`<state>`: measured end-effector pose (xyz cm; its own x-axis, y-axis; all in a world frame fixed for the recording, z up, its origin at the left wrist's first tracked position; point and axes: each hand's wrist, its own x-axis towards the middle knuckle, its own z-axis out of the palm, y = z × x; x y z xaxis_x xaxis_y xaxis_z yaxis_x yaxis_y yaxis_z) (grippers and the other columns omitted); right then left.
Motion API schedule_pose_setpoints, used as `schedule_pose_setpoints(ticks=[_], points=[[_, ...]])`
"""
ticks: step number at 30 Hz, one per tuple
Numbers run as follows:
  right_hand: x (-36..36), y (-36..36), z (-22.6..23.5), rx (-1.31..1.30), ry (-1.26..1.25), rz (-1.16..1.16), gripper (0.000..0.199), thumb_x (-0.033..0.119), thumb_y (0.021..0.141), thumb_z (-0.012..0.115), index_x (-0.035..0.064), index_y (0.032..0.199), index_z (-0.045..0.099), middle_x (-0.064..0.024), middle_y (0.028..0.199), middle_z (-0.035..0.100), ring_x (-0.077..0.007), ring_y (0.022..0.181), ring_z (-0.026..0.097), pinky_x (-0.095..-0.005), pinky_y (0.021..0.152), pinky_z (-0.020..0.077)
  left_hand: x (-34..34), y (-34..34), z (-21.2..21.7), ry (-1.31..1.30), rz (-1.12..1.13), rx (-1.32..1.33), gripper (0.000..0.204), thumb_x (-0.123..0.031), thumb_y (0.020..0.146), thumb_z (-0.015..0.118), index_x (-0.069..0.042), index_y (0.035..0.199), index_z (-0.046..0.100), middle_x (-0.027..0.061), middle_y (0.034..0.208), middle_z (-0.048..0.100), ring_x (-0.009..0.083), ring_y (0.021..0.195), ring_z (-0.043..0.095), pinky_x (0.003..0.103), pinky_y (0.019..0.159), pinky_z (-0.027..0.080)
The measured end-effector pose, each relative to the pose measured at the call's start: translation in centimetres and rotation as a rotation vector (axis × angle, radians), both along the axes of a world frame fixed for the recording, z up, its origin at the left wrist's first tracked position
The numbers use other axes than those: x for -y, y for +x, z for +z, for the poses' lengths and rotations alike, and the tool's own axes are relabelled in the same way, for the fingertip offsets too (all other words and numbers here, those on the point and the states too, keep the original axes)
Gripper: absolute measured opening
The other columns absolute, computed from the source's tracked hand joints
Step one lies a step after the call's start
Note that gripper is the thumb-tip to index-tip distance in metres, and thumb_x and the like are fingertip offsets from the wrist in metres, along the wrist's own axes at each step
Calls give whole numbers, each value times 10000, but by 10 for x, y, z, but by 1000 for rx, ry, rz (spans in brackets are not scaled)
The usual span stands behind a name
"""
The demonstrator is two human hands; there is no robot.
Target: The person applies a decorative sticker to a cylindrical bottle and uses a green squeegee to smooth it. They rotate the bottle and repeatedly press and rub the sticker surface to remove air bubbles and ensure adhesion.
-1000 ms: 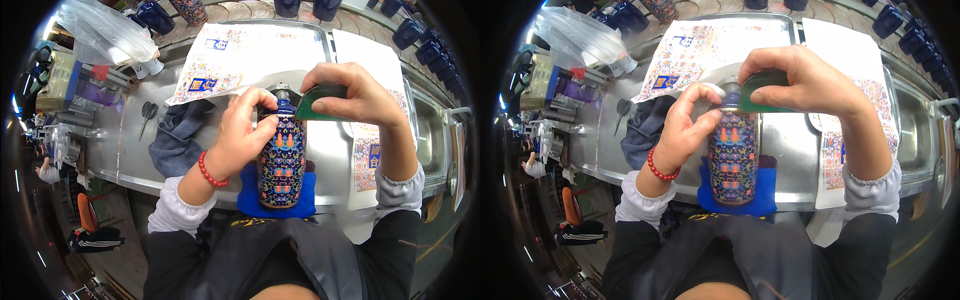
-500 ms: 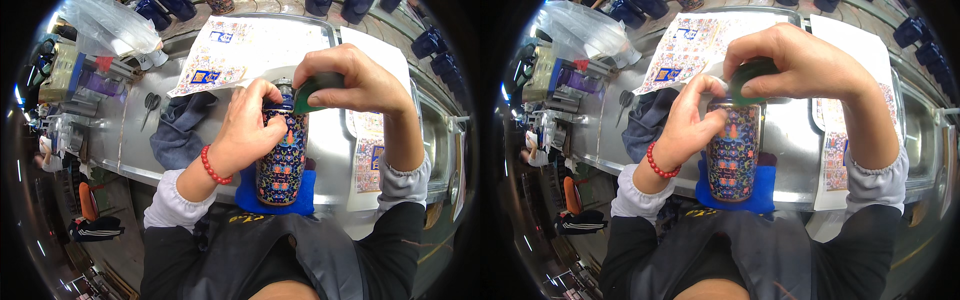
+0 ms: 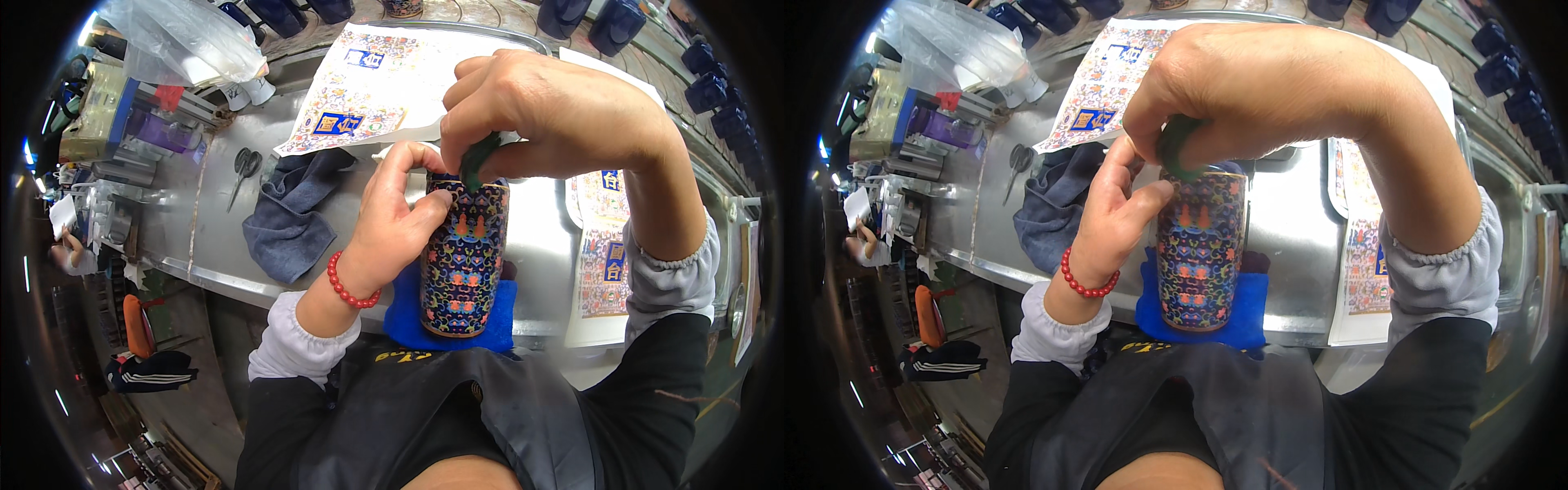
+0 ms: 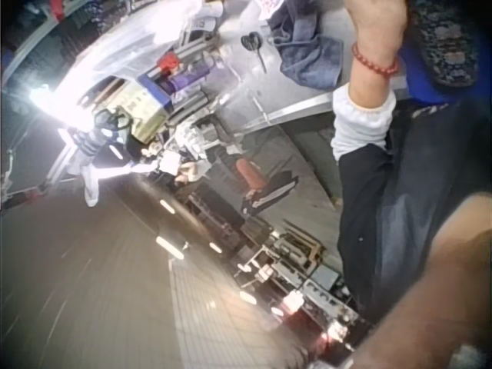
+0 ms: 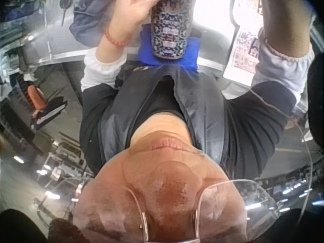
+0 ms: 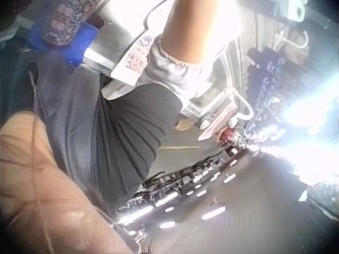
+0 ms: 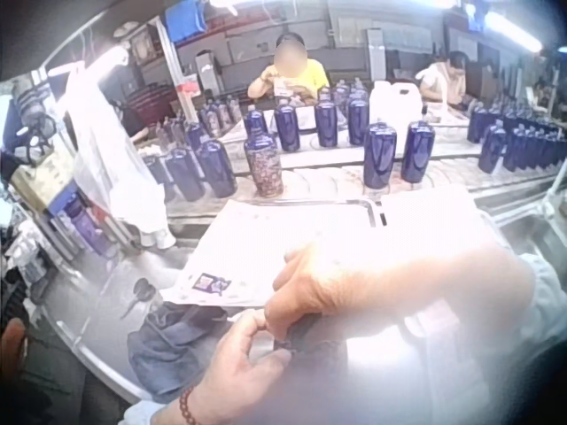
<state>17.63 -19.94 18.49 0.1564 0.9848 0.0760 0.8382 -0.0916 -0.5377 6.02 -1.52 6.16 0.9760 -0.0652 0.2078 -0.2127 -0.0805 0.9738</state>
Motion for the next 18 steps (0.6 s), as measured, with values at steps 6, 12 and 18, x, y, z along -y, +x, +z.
schedule_pose_setpoints(ticks=[6,12,18], points=[[-5,-4,3,16,-67,-19,219,16,691,812,35,886,717,-81,802,660,-291,887,629,-405,761,523,-1,0,-1,-13,-7,19,222,-9,866,631,2,1078,567,101,1031,633,183,996,597,327,920,480],[-11,-7,14,170,-76,46,165,67,735,798,32,879,726,-81,814,672,-283,889,636,-401,759,526,-2,-3,0,-46,-6,-17,224,-24,873,631,3,1088,572,99,1031,638,177,990,596,327,909,487],[-13,-10,15,238,-21,57,142,77,760,796,30,880,737,-75,800,671,-281,882,639,-396,743,529,-3,-4,1,-57,-11,-39,228,-32,879,634,3,1096,574,98,1038,637,173,992,590,326,909,487]])
